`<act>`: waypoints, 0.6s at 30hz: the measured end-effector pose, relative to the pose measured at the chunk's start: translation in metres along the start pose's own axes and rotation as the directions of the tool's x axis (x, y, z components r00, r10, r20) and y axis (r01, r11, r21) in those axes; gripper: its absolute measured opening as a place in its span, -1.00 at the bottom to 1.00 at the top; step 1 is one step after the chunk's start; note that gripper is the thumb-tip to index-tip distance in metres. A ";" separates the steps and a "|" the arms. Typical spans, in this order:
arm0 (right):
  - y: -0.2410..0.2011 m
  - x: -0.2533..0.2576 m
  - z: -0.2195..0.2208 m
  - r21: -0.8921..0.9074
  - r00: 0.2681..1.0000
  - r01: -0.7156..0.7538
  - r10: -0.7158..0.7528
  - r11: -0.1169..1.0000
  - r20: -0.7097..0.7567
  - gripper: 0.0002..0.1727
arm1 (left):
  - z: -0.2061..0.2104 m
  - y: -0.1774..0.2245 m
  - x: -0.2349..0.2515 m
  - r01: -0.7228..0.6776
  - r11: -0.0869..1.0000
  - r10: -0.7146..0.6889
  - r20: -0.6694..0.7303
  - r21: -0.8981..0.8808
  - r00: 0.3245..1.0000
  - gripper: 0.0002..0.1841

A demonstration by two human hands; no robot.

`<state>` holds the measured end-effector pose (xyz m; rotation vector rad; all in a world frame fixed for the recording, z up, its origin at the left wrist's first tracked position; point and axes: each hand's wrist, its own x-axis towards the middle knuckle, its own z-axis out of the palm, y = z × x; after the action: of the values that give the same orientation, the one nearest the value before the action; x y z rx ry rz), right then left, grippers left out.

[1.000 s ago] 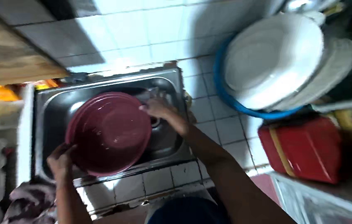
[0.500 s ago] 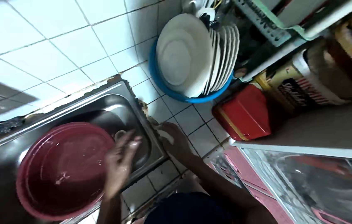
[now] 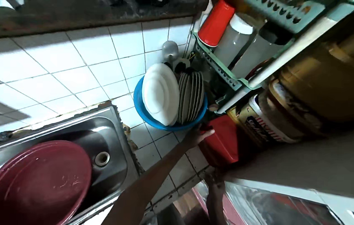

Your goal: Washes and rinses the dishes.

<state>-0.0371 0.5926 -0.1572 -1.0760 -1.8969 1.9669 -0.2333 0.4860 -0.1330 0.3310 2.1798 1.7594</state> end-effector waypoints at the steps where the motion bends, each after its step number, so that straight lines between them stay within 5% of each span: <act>1: -0.001 0.001 0.000 -0.014 1.000 -0.003 0.003 1.000 0.005 -0.25 | -0.002 0.000 0.003 -0.018 1.000 0.018 -0.012 0.024 1.000 -0.24; 6: -0.013 0.005 -0.001 -0.027 0.997 -0.053 0.055 0.998 0.062 -0.31 | -0.018 0.011 0.001 -0.003 0.986 -0.011 0.083 0.168 0.997 -0.29; 13: 0.009 -0.010 -0.016 -0.010 0.992 0.082 -0.080 0.997 0.098 -0.22 | -0.022 -0.009 -0.060 0.083 0.992 -0.088 -0.049 -0.094 0.995 -0.08; 18: 0.001 -0.050 -0.046 0.023 0.936 0.239 -0.236 0.971 0.262 -0.25 | -0.014 0.006 -0.139 -0.160 0.982 0.131 -0.247 -0.099 0.960 0.05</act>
<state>0.0272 0.5978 -0.1358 -0.5731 -2.0548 2.0417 -0.1110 0.4225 -0.1106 0.2686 2.2488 2.0977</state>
